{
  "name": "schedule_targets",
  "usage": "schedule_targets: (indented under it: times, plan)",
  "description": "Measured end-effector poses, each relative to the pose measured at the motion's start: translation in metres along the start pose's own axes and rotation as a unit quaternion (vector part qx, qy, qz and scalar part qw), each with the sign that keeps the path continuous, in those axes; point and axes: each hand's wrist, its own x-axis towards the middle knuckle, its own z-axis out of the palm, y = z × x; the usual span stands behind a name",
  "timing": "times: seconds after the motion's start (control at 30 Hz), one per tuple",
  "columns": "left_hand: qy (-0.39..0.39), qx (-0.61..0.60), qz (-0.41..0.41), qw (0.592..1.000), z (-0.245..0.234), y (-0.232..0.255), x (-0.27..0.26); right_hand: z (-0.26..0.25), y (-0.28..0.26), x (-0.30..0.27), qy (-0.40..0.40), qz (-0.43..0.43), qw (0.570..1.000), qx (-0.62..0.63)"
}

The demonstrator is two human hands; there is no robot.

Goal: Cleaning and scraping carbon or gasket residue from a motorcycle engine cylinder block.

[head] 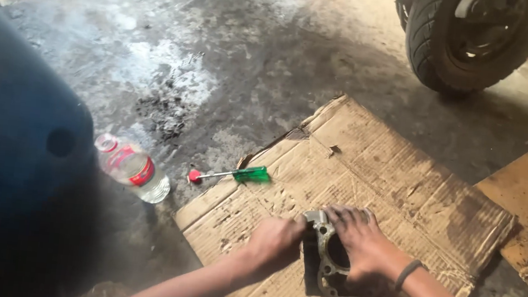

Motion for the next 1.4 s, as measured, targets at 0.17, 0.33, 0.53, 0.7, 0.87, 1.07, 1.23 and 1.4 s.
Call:
schedule_targets:
  times: [0.17, 0.33, 0.53, 0.7, 0.87, 1.07, 1.23, 1.4]
  plan:
    - [-0.06, -0.024, 0.026, 0.998, 0.012, 0.003, -0.024, 0.025, 0.012, 0.006, 0.055, -0.022, 0.998, -0.014]
    - [-0.029, -0.002, -0.055, 0.998, 0.013, -0.001, -0.003, 0.031, 0.012, 0.006, 0.072, -0.036, 0.997, -0.01]
    - [-0.13, 0.027, -0.042, 0.99, 0.06, -0.044, -0.025, 0.027, 0.015, 0.013, 0.043, -0.019, 0.999, -0.008]
    - [-0.051, 0.021, -0.048, 0.997, 0.006, -0.01, 0.012, 0.054, 0.027, 0.013, 0.104, -0.049, 0.993, -0.003]
    - [-0.089, -0.012, -0.024, 0.996, 0.035, -0.023, -0.017, 0.014, 0.005, 0.008, -0.017, -0.003, 1.0, -0.026]
    - [-0.104, 0.042, -0.078, 0.991, 0.001, -0.003, 0.006, 0.021, 0.01, 0.013, -0.056, 0.002, 0.998, -0.005]
    - [-0.092, 0.022, 0.022, 0.995, 0.051, 0.01, -0.021, 0.021, 0.006, 0.013, -0.053, 0.0, 0.999, -0.005]
    - [-0.03, 0.08, 0.041, 0.995, 0.036, 0.008, -0.017, 0.02, 0.007, 0.006, -0.051, 0.021, 0.998, 0.005]
